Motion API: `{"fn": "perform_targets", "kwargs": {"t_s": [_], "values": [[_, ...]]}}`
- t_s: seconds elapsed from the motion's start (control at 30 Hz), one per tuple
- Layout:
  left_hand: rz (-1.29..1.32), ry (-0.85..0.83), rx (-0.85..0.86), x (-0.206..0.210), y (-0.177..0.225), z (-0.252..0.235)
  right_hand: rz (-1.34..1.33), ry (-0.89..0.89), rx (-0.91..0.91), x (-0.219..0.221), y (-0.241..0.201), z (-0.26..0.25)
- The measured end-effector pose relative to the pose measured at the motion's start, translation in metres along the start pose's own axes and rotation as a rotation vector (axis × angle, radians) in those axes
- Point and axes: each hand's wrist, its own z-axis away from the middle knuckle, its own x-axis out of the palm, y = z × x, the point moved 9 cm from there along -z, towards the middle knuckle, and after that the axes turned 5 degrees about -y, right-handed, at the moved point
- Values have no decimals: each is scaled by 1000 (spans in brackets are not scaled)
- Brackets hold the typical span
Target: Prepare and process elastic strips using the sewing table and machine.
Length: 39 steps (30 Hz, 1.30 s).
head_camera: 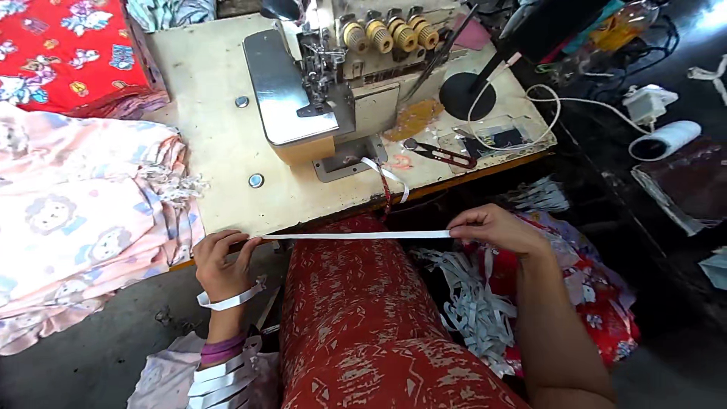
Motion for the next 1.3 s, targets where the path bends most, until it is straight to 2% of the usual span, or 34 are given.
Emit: {"fn": "perform_targets", "kwargs": {"t_s": [0.07,0.1,0.2,0.27,0.3,0.37,0.4,0.47,0.53,0.6,0.7,0.83,0.97,1.1,1.3], "values": [[-5,1,-10,0,-2,1,57,115,-72,-21,-17,16],[-2,-8,-17,1,-3,1,90,231,-149,-33,-34,26],[14,-20,-38,1,-5,1,366,673,-467,-58,-111,59],[15,-16,-43,1,-4,1,616,921,-704,-45,-168,74],[18,-14,-42,1,-4,1,707,976,-797,-32,-191,76],[21,-15,-35,1,-3,1,788,887,-868,-8,-215,62],[21,-20,-30,2,-4,1,788,771,-826,-1,-213,48],[31,-15,-32,3,-7,2,711,541,-610,-2,-177,17],[33,1,-25,3,-7,2,558,417,-372,-15,-119,-2],[22,-3,-19,2,-6,2,413,362,-219,-23,-73,-8],[20,-18,-19,0,-4,0,327,398,-180,-21,-44,-8],[19,-1,-20,-1,-1,1,338,511,-243,-19,-39,-21],[21,16,-12,-2,-1,1,320,603,-110,-10,-23,-38],[26,8,-11,0,-4,2,270,734,-92,-8,-10,-36],[6,10,-11,1,-7,2,216,764,-122,-8,0,-34]]}}
